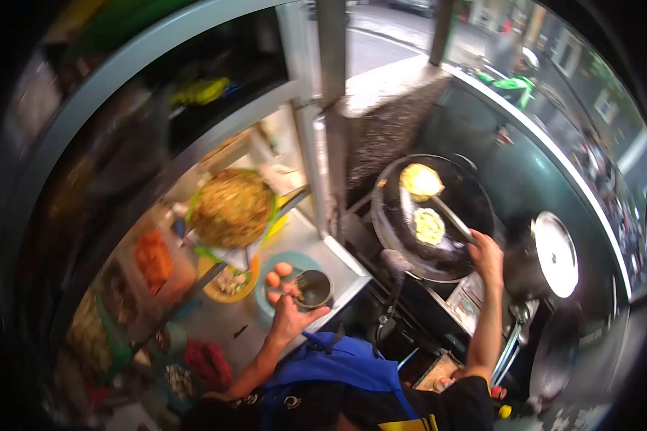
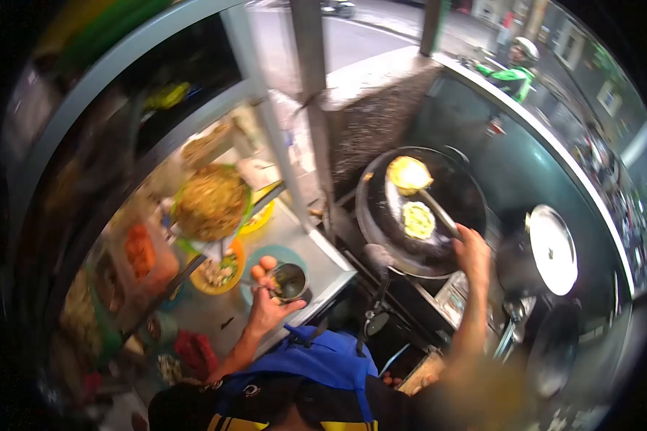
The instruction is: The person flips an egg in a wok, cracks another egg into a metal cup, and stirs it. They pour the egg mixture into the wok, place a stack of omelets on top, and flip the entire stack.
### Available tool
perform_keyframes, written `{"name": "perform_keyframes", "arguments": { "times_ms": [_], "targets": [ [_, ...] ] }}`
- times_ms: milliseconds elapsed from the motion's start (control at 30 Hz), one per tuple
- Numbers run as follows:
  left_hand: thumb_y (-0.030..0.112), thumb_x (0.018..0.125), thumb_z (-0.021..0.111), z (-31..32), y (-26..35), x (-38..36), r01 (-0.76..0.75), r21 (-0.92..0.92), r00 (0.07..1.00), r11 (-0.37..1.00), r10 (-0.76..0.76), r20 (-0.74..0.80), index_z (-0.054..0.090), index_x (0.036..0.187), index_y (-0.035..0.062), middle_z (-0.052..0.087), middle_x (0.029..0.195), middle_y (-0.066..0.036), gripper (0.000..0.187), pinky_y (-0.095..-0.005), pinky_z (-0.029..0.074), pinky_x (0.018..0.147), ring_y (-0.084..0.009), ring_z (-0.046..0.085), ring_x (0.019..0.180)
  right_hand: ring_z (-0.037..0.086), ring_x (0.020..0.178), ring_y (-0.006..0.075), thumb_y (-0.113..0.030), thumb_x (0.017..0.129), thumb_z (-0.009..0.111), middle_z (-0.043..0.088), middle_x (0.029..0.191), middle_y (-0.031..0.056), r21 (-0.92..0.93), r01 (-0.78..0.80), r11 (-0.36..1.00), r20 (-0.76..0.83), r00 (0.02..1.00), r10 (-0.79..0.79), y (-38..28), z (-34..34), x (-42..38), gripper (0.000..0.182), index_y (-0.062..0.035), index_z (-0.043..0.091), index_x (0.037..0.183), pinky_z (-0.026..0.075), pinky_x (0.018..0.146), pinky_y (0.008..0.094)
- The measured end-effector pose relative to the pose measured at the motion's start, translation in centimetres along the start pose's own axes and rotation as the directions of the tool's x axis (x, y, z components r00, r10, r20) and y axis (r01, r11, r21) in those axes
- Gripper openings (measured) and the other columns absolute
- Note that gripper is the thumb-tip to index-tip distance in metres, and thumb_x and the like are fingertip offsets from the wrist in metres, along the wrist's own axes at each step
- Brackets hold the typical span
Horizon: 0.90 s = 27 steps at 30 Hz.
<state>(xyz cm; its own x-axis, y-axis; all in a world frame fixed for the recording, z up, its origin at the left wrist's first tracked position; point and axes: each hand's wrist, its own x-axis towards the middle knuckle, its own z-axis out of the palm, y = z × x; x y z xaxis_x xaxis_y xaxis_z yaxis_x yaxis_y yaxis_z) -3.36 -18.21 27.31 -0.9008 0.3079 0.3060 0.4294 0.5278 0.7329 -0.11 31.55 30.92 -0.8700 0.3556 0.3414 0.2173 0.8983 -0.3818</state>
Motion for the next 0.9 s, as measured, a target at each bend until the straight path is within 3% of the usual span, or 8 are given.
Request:
{"name": "perform_keyframes", "arguments": {
  "times_ms": [267,333,433,567,633,700,767,900],
  "targets": [
    [0.037,0.068,0.092,-2.3,-2.1,-4.1,0.148,-0.149,0.977,0.978,-0.121,0.177,0.037,0.145,0.0009,0.045,0.100,-0.010,0.101,-0.0415,0.046,0.090,-0.0272,0.053,0.097,0.065,0.115,0.0268,-0.002,0.083,0.067,0.070,0.121,0.0155,0.123,-0.158,0.980,0.324,0.940,0.110,-9.0,-16.0,-3.7,0.043,0.0002,0.065,0.127,0.046,0.104,0.0346],
    [0.039,0.069,0.092,-2.7,-3.1,-4.9,0.110,-0.175,0.981,0.978,-0.079,0.175,0.040,0.130,0.0025,0.048,0.104,-0.012,0.089,-0.0426,0.047,0.091,-0.0301,0.054,0.099,0.064,0.116,0.0252,-0.001,0.083,0.067,0.069,0.123,0.0149,0.168,-0.113,0.979,0.269,0.961,0.065,-10.1,-18.5,-5.6,0.043,0.0027,0.065,0.127,0.045,0.103,0.0343],
    [0.042,0.068,0.092,-3.8,-2.4,-5.4,0.112,-0.258,0.977,0.960,-0.059,0.205,0.037,0.103,0.0087,0.053,0.105,-0.015,0.074,-0.0465,0.047,0.091,-0.0368,0.057,0.100,0.066,0.100,0.0208,0.003,0.083,0.066,0.069,0.116,0.0116,0.282,-0.128,0.951,0.217,0.974,0.066,-15.2,-21.8,-7.5,0.042,0.0014,0.066,0.125,0.052,0.089,0.0334],
    [0.041,0.067,0.092,-4.3,-3.2,-6.9,0.192,-0.145,0.937,0.971,-0.138,0.320,0.044,0.115,0.0049,0.055,0.104,-0.016,0.077,-0.0455,0.048,0.091,-0.0356,0.058,0.099,0.067,0.094,0.0186,0.004,0.084,0.065,0.070,0.109,0.0104,0.184,-0.196,0.963,0.425,0.899,0.101,-19.6,-25.8,-5.5,0.040,-0.0009,0.067,0.124,0.053,0.082,0.0323],
    [0.039,0.068,0.091,-4.5,-2.9,-7.2,0.221,-0.183,0.923,0.958,-0.144,0.358,0.049,0.122,0.0020,0.056,0.108,-0.018,0.078,-0.0447,0.048,0.093,-0.0360,0.058,0.101,0.066,0.095,0.0169,0.005,0.081,0.066,0.071,0.103,0.0101,0.011,0.023,1.000,0.483,0.875,-0.025,-22.2,-26.5,-4.6,0.040,-0.0021,0.069,0.121,0.053,0.080,0.0300],
    [0.042,0.068,0.091,-4.7,-2.7,-7.6,0.184,-0.182,0.932,0.966,-0.113,0.345,0.046,0.122,0.0019,0.056,0.112,-0.019,0.080,-0.0447,0.048,0.095,-0.0364,0.058,0.105,0.066,0.087,0.0142,0.005,0.077,0.067,0.072,0.098,0.0093,0.111,-0.059,0.992,0.444,0.896,0.003,-23.5,-25.6,-3.8,0.039,-0.0017,0.071,0.115,0.053,0.074,0.0265],
    [0.043,0.068,0.091,-4.7,-2.9,-8.3,0.153,-0.188,0.937,0.970,-0.082,0.340,0.045,0.124,0.0014,0.056,0.112,-0.019,0.083,-0.0445,0.047,0.096,-0.0362,0.058,0.106,0.065,0.077,0.0111,0.004,0.078,0.069,0.073,0.099,0.0073,0.108,0.209,0.972,0.345,0.909,-0.234,-23.7,-24.7,-2.8,0.039,-0.0035,0.072,0.116,0.052,0.067,0.0253],
    [0.044,0.069,0.091,-4.4,-3.8,-9.7,0.107,-0.204,0.946,0.973,-0.036,0.324,0.042,0.132,0.0007,0.054,0.115,-0.018,0.090,-0.0439,0.047,0.097,-0.0352,0.057,0.109,0.064,0.073,0.0084,0.003,0.082,0.069,0.073,0.099,0.0054,0.236,0.066,0.970,0.420,0.893,-0.163,-30.3,-23.2,-0.1,0.039,-0.0051,0.071,0.120,0.051,0.063,0.0232]
  ]
}}
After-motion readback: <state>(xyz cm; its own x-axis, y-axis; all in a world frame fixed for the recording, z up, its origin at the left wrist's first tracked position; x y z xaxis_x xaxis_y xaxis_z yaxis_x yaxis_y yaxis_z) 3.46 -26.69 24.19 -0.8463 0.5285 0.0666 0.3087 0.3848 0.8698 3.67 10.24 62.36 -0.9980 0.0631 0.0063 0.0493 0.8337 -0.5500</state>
